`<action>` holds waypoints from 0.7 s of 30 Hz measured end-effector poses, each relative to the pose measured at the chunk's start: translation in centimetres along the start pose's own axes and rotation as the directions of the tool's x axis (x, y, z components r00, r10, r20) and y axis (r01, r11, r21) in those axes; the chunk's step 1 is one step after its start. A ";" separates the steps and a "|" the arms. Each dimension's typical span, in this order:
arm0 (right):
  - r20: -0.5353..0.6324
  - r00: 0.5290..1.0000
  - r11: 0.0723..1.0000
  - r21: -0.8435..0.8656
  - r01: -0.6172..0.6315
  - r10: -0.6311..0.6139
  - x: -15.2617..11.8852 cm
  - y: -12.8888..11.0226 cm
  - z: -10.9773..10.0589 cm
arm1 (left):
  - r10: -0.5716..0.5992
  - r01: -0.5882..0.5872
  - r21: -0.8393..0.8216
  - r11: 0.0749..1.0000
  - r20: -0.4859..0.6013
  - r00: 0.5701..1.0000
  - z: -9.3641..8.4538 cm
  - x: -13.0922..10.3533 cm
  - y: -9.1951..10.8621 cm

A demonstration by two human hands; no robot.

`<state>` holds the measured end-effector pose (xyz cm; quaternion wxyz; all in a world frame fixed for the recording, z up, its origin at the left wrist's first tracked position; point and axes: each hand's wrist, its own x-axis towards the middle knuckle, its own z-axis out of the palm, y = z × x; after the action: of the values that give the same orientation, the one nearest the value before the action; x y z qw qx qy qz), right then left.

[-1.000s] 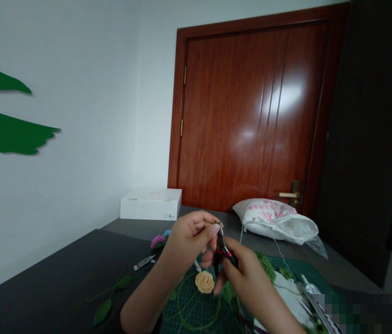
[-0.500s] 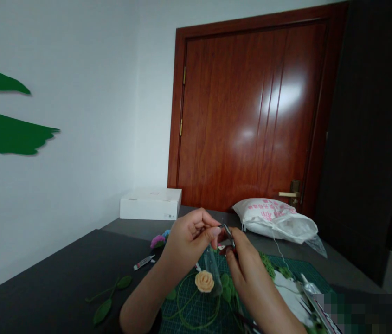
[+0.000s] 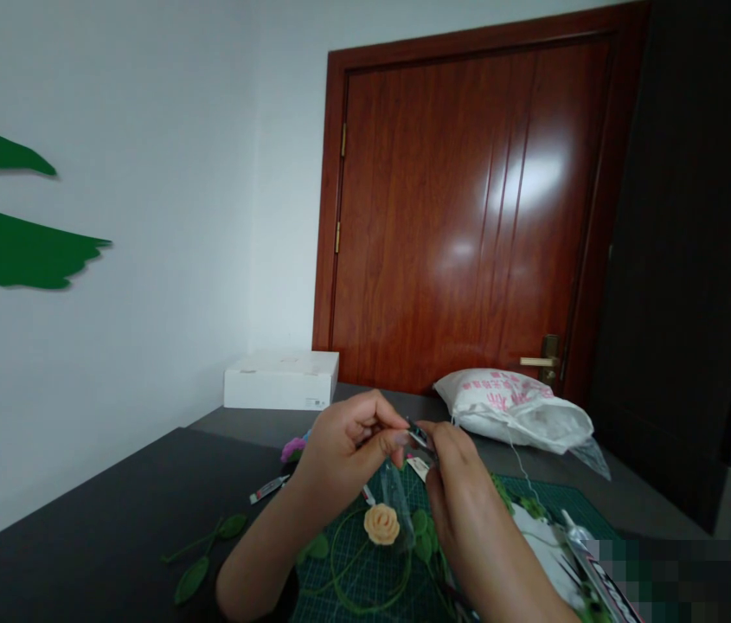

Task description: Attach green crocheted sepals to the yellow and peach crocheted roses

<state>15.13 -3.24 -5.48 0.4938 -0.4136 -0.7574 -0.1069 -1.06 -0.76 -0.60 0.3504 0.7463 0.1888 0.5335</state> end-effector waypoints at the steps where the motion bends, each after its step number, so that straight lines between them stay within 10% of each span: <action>1: 0.006 1.000 1.000 -0.007 0.002 -0.002 0.0 -0.1 -0.1 | 0.005 -0.005 -0.006 1.000 0.010 1.000 -0.1 0.0 0.1; 21: -0.054 0.990 0.949 -0.295 0.107 -0.128 -0.1 -0.4 -0.9 | 0.038 -0.035 -0.068 0.997 0.049 0.998 0.0 -0.2 0.6</action>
<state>15.40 -4.04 -5.00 0.4472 -0.4319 -0.7383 -0.2615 -1.17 -1.34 -0.32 0.3700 0.7507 0.1483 0.5268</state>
